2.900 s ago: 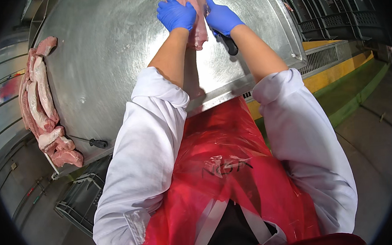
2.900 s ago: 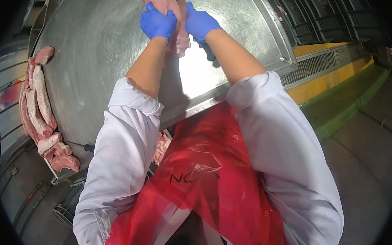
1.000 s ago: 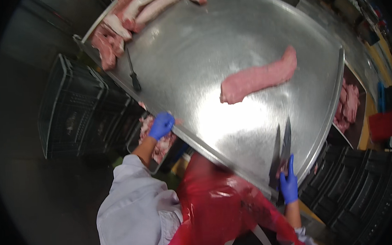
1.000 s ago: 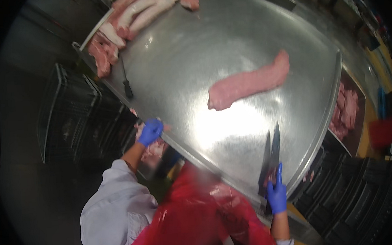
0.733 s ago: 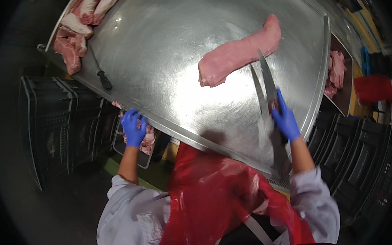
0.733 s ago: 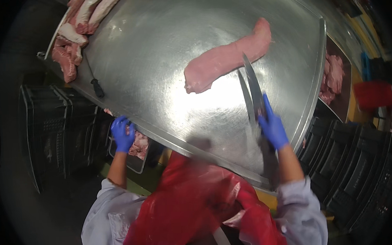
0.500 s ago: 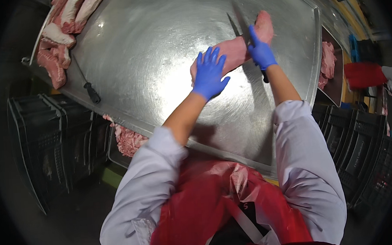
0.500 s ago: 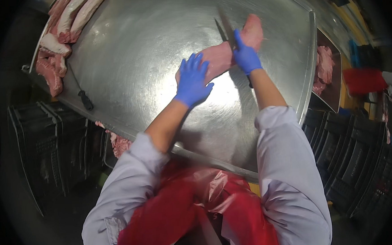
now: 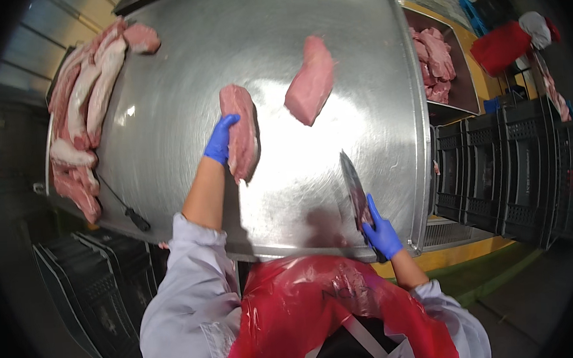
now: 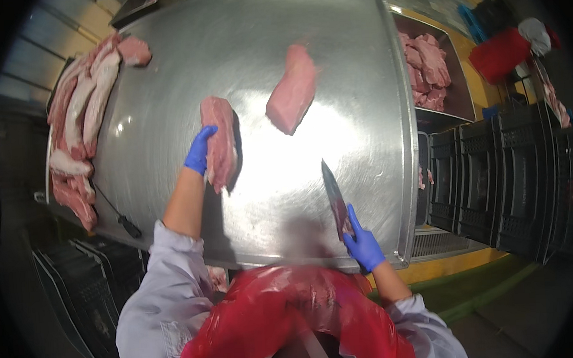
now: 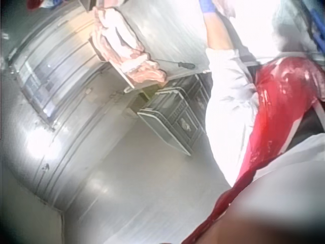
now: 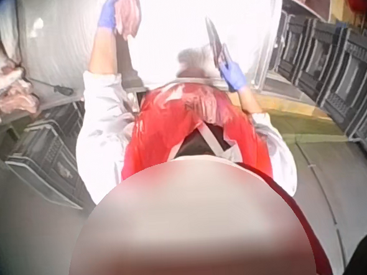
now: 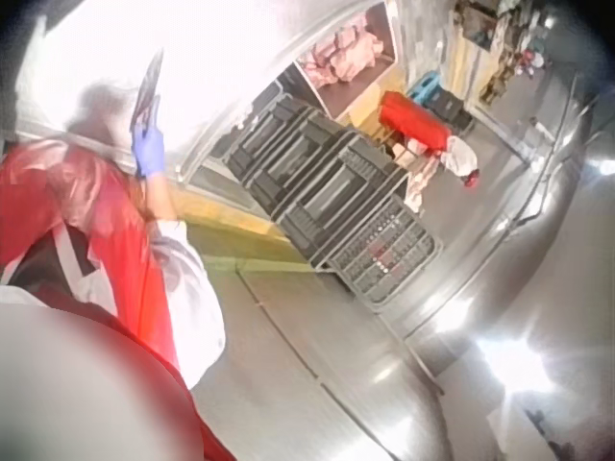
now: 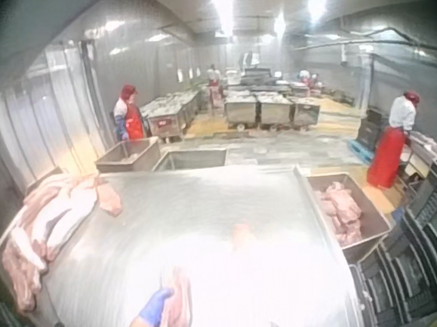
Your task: The person uses a knife to trim fat and cut large pieces of raw meat on a stainless steel table. They separate the meat into smaller portions and place the trimmed fat into a nearby container.
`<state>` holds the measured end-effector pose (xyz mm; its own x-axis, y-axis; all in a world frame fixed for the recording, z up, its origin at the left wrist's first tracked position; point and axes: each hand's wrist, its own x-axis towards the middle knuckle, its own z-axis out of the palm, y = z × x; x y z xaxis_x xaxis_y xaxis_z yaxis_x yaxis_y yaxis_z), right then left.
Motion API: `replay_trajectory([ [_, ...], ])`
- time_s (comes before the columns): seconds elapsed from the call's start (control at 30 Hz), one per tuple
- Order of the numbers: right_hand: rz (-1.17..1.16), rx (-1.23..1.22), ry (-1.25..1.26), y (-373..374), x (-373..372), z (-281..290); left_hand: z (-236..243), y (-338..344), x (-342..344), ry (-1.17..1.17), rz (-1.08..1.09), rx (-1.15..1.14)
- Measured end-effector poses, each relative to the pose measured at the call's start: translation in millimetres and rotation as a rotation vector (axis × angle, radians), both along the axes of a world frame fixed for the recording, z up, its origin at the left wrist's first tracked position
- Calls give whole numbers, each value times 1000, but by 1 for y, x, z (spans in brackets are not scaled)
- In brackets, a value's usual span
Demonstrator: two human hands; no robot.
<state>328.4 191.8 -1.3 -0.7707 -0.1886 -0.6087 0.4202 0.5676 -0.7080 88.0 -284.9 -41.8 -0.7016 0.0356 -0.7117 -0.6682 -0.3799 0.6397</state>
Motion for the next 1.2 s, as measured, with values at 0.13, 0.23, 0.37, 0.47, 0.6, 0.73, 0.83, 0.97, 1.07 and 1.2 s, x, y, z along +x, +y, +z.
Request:
replay_trajectory([
  [0.13,-244,-96,-17,43,38,5,117,169,-82,590,-163,295],
  [0.23,-296,-98,24,69,36,11,144,268,-144,831,-252,-373],
  [0.37,-371,-107,130,100,29,31,-9,242,-150,769,-618,-1680],
  [0.47,-579,-168,144,128,66,19,29,256,-125,260,-810,-1574],
  [0.6,-737,-472,66,141,88,7,-20,162,-123,94,-536,-888],
  [0.73,-702,-532,122,130,60,-9,1,205,-107,458,-226,181],
  [0.83,-602,-465,45,102,15,-10,100,293,-170,555,-267,495],
  [0.97,-520,-418,39,39,-63,-5,183,262,-222,994,-330,-153],
  [1.07,-568,-503,66,-13,-94,-21,133,101,-256,904,-458,-1041],
  [1.2,-672,-478,46,-78,-105,-39,38,-173,-263,613,-641,-1847],
])
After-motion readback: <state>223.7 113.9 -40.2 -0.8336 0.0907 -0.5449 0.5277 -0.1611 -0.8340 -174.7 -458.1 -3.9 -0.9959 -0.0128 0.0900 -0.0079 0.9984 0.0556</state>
